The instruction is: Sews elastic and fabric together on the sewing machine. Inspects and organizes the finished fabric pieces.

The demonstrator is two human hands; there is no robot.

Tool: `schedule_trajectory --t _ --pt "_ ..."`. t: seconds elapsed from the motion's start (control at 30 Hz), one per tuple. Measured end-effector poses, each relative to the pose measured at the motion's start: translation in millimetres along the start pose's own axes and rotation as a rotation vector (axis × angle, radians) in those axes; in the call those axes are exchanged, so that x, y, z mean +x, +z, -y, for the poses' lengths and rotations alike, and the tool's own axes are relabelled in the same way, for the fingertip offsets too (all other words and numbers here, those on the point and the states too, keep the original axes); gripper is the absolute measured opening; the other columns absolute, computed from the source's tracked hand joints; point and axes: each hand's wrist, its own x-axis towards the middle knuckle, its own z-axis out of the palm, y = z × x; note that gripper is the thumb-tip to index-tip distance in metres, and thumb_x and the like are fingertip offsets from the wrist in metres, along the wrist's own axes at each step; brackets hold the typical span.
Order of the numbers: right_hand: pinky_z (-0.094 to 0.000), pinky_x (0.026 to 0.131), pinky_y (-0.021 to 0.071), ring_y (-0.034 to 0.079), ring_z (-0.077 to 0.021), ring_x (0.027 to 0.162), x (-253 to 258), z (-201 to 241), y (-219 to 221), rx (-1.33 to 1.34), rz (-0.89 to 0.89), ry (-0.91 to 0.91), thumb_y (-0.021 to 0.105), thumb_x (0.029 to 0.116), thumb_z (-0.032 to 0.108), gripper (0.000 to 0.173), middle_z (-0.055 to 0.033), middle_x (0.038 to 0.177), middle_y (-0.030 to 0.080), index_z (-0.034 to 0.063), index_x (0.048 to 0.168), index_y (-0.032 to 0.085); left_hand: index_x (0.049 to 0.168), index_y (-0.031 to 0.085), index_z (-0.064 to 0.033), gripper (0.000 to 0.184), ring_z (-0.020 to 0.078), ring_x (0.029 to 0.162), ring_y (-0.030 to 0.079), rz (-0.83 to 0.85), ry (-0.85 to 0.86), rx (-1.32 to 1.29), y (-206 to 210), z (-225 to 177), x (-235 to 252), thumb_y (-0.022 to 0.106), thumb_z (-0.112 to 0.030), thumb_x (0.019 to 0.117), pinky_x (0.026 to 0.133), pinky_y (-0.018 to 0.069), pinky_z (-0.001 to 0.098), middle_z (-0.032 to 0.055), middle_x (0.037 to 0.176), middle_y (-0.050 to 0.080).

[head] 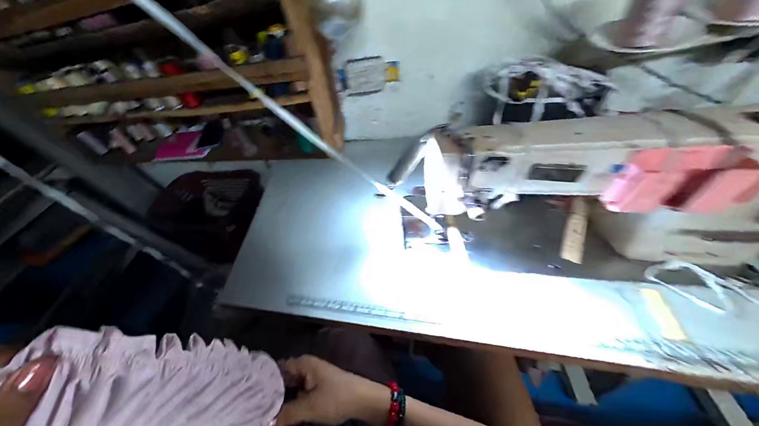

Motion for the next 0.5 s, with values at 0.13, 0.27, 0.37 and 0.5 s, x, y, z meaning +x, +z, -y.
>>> schedule_trajectory --t 0.13,0.27,0.37,0.5 --pt "-0.0147 0.051 0.0412 0.050 0.0048 0.057 20 -3 2 0.301 -0.176 0.077 0.056 0.0978 0.015 0.011 0.0110 0.077 0.063 0.0148 0.105 0.065 0.110 0.056 -0.0154 0.009 -0.0083 0.075 0.064 -0.205 -0.176 -0.036 -16 7 -44 0.053 -0.010 0.1040 0.069 0.0568 0.0156 -0.0227 0.087 0.066" --pt "-0.0138 0.042 0.0370 0.047 0.0031 0.049 48 13 11 0.517 -0.213 0.133 0.050 0.1026 0.018 0.014 0.0076 0.081 0.066 0.0179 0.108 0.062 0.115 0.055 -0.0162 0.014 -0.0069 0.080 0.067 -0.391 -0.266 -0.108 -9 22 -85 0.050 -0.008 0.1052 0.073 0.0587 0.0161 -0.0218 0.091 0.069" --pt "-0.0133 0.044 0.0390 0.046 0.0041 0.051 68 20 19 0.363 -0.143 0.170 0.052 0.1061 0.032 0.023 0.0098 0.081 0.063 0.0155 0.121 0.058 0.118 0.055 -0.0108 0.014 -0.0066 0.078 0.066 -0.526 -0.350 -0.093 -5 38 -107 0.051 -0.010 0.1051 0.071 0.0585 0.0154 -0.0183 0.091 0.068" --pt "-0.0143 0.046 0.0387 0.043 0.0034 0.049 92 24 41 0.118 -0.126 0.218 0.064 0.1010 0.026 0.010 0.0109 0.068 0.057 0.0166 0.105 0.064 0.121 0.059 -0.0112 0.017 -0.0055 0.076 0.066 -0.638 -0.471 -0.051 -13 48 -141 0.052 -0.014 0.1053 0.069 0.0581 0.0158 -0.0152 0.089 0.067"
